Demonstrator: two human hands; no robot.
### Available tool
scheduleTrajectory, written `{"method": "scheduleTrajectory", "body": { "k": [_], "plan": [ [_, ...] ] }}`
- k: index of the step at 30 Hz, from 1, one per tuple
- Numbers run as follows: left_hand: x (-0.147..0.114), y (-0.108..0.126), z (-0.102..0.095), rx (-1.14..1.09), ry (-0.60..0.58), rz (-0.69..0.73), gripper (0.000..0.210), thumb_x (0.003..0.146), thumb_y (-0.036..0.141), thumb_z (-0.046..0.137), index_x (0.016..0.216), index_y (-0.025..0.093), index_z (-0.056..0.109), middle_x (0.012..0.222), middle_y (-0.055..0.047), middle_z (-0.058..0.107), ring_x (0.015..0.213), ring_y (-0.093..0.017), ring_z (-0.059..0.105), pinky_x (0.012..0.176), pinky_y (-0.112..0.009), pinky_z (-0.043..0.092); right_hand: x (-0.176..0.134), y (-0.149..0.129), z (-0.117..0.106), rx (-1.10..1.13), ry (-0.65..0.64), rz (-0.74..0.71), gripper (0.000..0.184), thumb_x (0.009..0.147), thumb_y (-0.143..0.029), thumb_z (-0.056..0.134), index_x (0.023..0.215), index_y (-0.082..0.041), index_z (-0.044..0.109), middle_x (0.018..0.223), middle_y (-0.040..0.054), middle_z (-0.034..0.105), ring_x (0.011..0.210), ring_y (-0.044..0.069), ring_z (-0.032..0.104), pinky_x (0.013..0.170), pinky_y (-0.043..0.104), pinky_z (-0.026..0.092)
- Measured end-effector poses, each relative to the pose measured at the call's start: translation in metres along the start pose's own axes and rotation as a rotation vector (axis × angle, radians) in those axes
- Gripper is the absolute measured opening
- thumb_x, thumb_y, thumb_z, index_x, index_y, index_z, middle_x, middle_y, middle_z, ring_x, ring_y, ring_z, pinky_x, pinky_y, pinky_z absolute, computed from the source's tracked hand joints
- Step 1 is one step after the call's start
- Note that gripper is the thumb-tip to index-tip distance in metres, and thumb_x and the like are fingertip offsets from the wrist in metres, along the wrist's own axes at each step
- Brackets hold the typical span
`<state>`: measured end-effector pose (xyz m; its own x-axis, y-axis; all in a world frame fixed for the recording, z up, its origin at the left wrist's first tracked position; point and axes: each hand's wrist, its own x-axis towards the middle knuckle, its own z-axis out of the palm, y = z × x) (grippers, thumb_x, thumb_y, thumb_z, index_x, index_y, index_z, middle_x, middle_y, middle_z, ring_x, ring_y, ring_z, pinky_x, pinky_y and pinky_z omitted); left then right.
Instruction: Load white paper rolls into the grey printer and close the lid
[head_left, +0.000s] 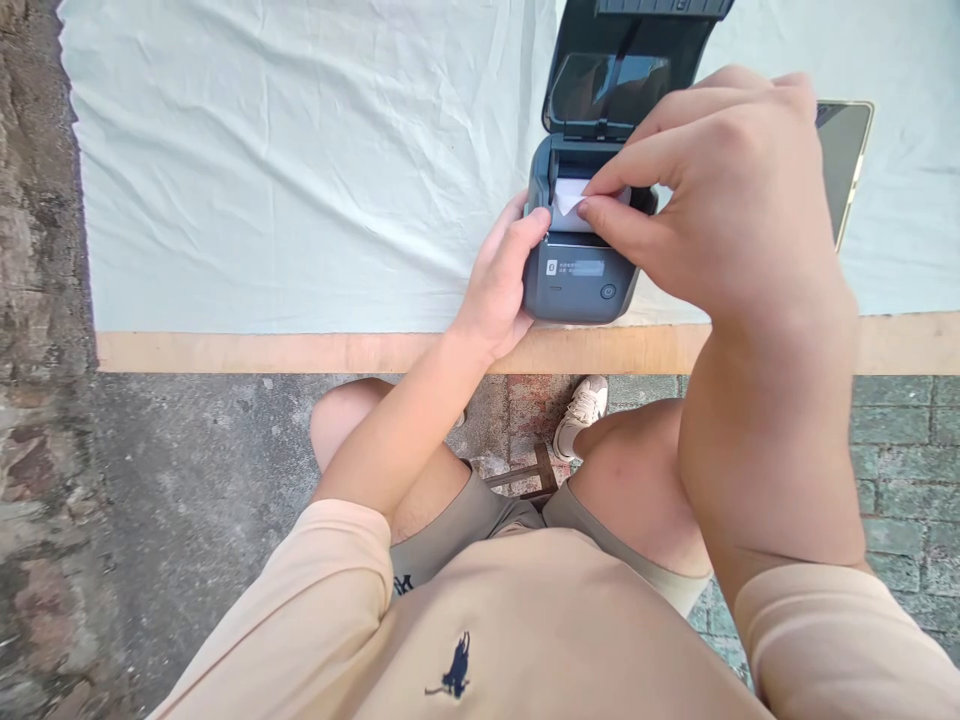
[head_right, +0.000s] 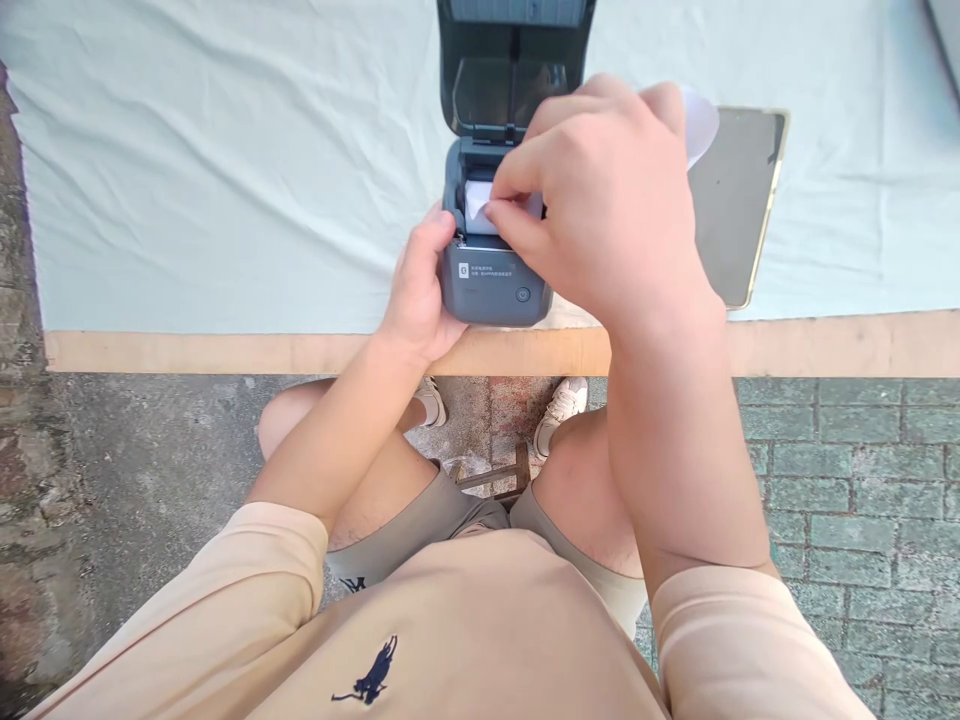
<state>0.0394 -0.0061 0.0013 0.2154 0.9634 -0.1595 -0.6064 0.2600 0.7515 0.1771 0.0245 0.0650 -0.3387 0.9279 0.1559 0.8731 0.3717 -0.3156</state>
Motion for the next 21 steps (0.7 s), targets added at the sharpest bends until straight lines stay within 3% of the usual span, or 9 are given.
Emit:
{"method": "scheduleTrajectory", "body": {
  "k": [6,11,14,17,19,21],
  "plan": [
    [0.000,0.003,-0.001,-0.049,-0.040,-0.034,0.032,0.090,0.045,0.037,0.085,0.021,0.057,0.090,-0.003,0.067,0.133,-0.024,0.049,0.107,-0.034,0.048,-0.007,-0.008,-0.014,0.026,-0.002,-0.127,0.020,0.085,-0.032,0.051,0.074,-0.029,0.068,0.077,0.0002,0.065,0.103,0.024,0.057,0.093,0.048,0.033],
    [-0.001,0.003,-0.001,0.042,0.054,-0.023,0.013,0.087,0.023,0.044,0.094,0.019,0.055,0.085,0.001,0.061,0.133,-0.021,0.051,0.107,-0.037,0.047,-0.009,-0.012,-0.018,0.077,-0.103,-0.170,0.020,0.082,-0.036,0.056,0.067,-0.027,0.066,0.074,-0.0016,0.065,0.093,0.023,0.058,0.089,0.047,0.035],
    [-0.002,0.001,-0.002,0.046,0.060,-0.021,0.017,0.085,0.020,0.049,0.101,0.020,0.055,0.090,0.001,0.063,0.133,-0.023,0.051,0.107,-0.038,0.047,-0.008,-0.005,-0.017,0.220,0.074,-0.178,0.022,0.083,-0.036,0.056,0.067,-0.022,0.062,0.071,0.0011,0.061,0.082,0.018,0.058,0.079,0.036,0.042],
    [-0.003,0.000,-0.003,0.003,0.052,-0.006,0.024,0.080,0.021,0.057,0.104,0.023,0.056,0.096,0.000,0.065,0.134,-0.024,0.049,0.107,-0.037,0.047,-0.007,0.003,-0.018,0.282,0.317,-0.115,0.014,0.084,-0.027,0.052,0.081,-0.018,0.063,0.086,0.0052,0.062,0.089,0.018,0.058,0.071,0.030,0.042],
    [-0.003,0.000,-0.004,0.000,0.042,-0.007,0.025,0.080,0.022,0.057,0.104,0.024,0.055,0.094,0.000,0.066,0.131,-0.023,0.052,0.107,-0.037,0.048,-0.007,0.004,-0.020,0.255,0.231,-0.149,0.014,0.081,-0.029,0.057,0.089,-0.018,0.063,0.093,0.0052,0.063,0.092,0.019,0.058,0.075,0.031,0.043],
    [-0.003,0.001,-0.004,0.007,0.020,-0.002,0.018,0.082,0.023,0.055,0.100,0.023,0.056,0.090,0.001,0.065,0.122,-0.022,0.059,0.103,-0.034,0.050,-0.008,0.002,-0.024,0.190,-0.006,-0.211,0.019,0.075,-0.033,0.066,0.091,-0.023,0.064,0.095,0.0023,0.064,0.095,0.021,0.057,0.086,0.037,0.043]
  ]
}}
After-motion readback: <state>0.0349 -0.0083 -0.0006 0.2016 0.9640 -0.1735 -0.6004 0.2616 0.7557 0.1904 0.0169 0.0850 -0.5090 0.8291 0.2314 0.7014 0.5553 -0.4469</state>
